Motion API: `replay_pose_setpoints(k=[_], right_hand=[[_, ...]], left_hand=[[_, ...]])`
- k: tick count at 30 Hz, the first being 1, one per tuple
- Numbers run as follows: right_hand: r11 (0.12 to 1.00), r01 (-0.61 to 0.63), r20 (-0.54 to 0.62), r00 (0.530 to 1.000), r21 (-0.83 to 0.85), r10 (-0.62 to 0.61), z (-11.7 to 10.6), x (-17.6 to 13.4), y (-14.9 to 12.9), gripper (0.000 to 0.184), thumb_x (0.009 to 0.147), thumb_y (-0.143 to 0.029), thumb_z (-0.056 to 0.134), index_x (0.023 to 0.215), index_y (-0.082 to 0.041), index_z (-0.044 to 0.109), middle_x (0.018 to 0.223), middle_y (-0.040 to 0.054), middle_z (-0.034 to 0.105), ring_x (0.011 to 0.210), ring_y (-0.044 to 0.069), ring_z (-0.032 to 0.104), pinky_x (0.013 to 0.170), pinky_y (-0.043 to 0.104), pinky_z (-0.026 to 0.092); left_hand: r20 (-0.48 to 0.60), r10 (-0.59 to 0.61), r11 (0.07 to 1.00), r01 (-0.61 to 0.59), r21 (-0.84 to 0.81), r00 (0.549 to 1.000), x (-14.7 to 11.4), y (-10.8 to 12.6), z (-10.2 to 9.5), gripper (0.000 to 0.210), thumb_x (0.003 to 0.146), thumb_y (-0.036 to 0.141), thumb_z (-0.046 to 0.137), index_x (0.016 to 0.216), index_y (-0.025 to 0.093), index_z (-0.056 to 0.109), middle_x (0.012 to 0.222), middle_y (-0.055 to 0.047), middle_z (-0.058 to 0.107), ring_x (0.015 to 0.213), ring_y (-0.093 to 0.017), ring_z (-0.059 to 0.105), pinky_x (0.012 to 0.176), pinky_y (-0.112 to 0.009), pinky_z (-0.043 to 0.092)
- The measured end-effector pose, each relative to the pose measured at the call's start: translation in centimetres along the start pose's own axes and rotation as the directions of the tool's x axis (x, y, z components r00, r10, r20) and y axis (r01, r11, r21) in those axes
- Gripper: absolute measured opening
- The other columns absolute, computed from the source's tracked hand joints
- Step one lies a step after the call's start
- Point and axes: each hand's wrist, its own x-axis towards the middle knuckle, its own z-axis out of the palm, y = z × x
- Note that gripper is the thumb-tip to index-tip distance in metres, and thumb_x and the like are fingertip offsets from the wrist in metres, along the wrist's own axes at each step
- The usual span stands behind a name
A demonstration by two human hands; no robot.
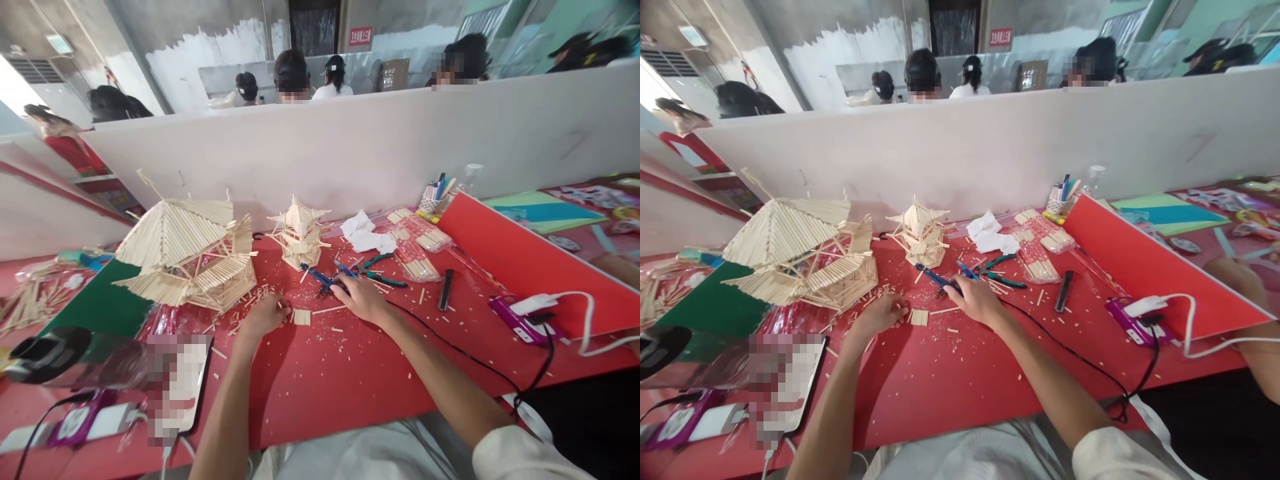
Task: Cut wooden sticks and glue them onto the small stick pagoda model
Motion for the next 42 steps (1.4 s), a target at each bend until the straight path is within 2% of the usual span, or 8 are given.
replay_pose_setpoints(k=[9, 14, 26, 28, 32, 35, 39, 42], right_hand=[[0.999, -0.012, 0.019, 1.000, -0.030, 0.013, 0.0, 0.0, -0.3, 0.033, 0.104, -0.044, 0.039, 0.103, -0.019, 0.061, 0.095, 0.0072, 0.075, 0.086, 0.022, 0.070, 0.069, 0.028, 0.039], [1.000, 0.013, 0.018, 1.000, -0.010, -0.013, 0.2, 0.0, -0.2, 0.032, 0.104, -0.042, 0.038, 0.103, -0.020, 0.060, 0.095, 0.0064, 0.074, 0.088, 0.022, 0.070, 0.071, 0.028, 0.040], [1.000, 0.001, 0.059, 0.998, -0.001, -0.001, 0.0, 0.0, -0.6, 0.034, 0.104, -0.043, 0.038, 0.105, -0.019, 0.062, 0.098, 0.0083, 0.075, 0.095, 0.022, 0.070, 0.077, 0.028, 0.042], [1.000, 0.008, 0.062, 0.998, -0.004, -0.008, 0.0, -0.1, -0.8, 0.033, 0.104, -0.043, 0.039, 0.106, -0.019, 0.062, 0.098, 0.0079, 0.075, 0.094, 0.022, 0.070, 0.077, 0.028, 0.042], [0.999, 0.021, 0.067, 0.998, -0.026, -0.019, 0.0, -0.2, -1.0, 0.033, 0.103, -0.044, 0.042, 0.107, -0.019, 0.063, 0.101, 0.0075, 0.075, 0.092, 0.022, 0.070, 0.075, 0.028, 0.041], [0.999, 0.037, 0.091, 0.995, -0.036, -0.033, 0.2, -0.2, -1.2, 0.032, 0.103, -0.044, 0.043, 0.108, -0.019, 0.064, 0.103, 0.0083, 0.075, 0.093, 0.022, 0.070, 0.076, 0.028, 0.041], [0.996, 0.072, 0.126, 0.990, -0.048, -0.065, 0.4, -0.3, -1.5, 0.034, 0.102, -0.045, 0.045, 0.108, -0.017, 0.064, 0.100, 0.0096, 0.075, 0.093, 0.023, 0.070, 0.077, 0.029, 0.041], [0.994, 0.095, 0.149, 0.985, -0.053, -0.086, 0.4, -0.4, -1.8, 0.035, 0.102, -0.045, 0.044, 0.107, -0.017, 0.064, 0.100, 0.0104, 0.074, 0.096, 0.024, 0.070, 0.079, 0.029, 0.042]], left_hand=[[0.008, 0.088, 0.996, -0.088, 0.001, 0.996, 0.5, -0.1, 0.4, 0.015, 0.082, 0.013, 0.053, 0.082, 0.019, 0.066, 0.065, -0.001, 0.070, 0.065, -0.016, 0.068, 0.063, -0.023, 0.045], [-0.021, 0.131, 0.991, -0.132, -0.036, 0.991, 0.6, -0.3, 0.6, 0.023, 0.082, 0.012, 0.048, 0.097, 0.018, 0.066, 0.065, 0.000, 0.069, 0.061, -0.015, 0.067, 0.060, -0.024, 0.046], [-0.036, 0.165, 0.984, -0.167, -0.059, 0.986, 0.5, -0.2, 0.8, 0.021, 0.086, 0.014, 0.048, 0.092, 0.020, 0.068, 0.069, -0.002, 0.070, 0.068, -0.018, 0.069, 0.066, -0.026, 0.048], [-0.157, 0.195, 0.979, -0.202, -0.032, 0.968, 0.3, 0.2, 0.3, 0.022, 0.088, 0.016, 0.049, 0.100, 0.019, 0.067, 0.078, -0.003, 0.072, 0.073, -0.017, 0.069, 0.070, -0.027, 0.049], [-0.368, 0.320, 0.923, -0.375, -0.089, 0.873, -0.6, 1.6, -0.7, 0.030, 0.094, 0.028, 0.050, 0.122, 0.020, 0.059, 0.118, -0.010, 0.068, 0.091, -0.019, 0.068, 0.079, -0.030, 0.053], [-0.349, 0.412, 0.874, -0.474, -0.110, 0.842, -1.1, 2.4, -1.0, 0.038, 0.095, 0.029, 0.051, 0.133, 0.023, 0.053, 0.133, -0.012, 0.061, 0.099, -0.019, 0.067, 0.084, -0.031, 0.054], [-0.296, 0.537, 0.812, -0.579, -0.073, 0.790, -1.0, 2.5, -0.7, 0.037, 0.093, 0.017, 0.052, 0.129, 0.024, 0.059, 0.129, -0.010, 0.064, 0.101, -0.018, 0.066, 0.092, -0.034, 0.053], [-0.271, 0.527, 0.825, -0.562, -0.066, 0.806, -0.8, 2.4, -0.6, 0.033, 0.089, 0.013, 0.055, 0.119, 0.021, 0.065, 0.118, -0.010, 0.069, 0.099, -0.019, 0.066, 0.092, -0.034, 0.052]])
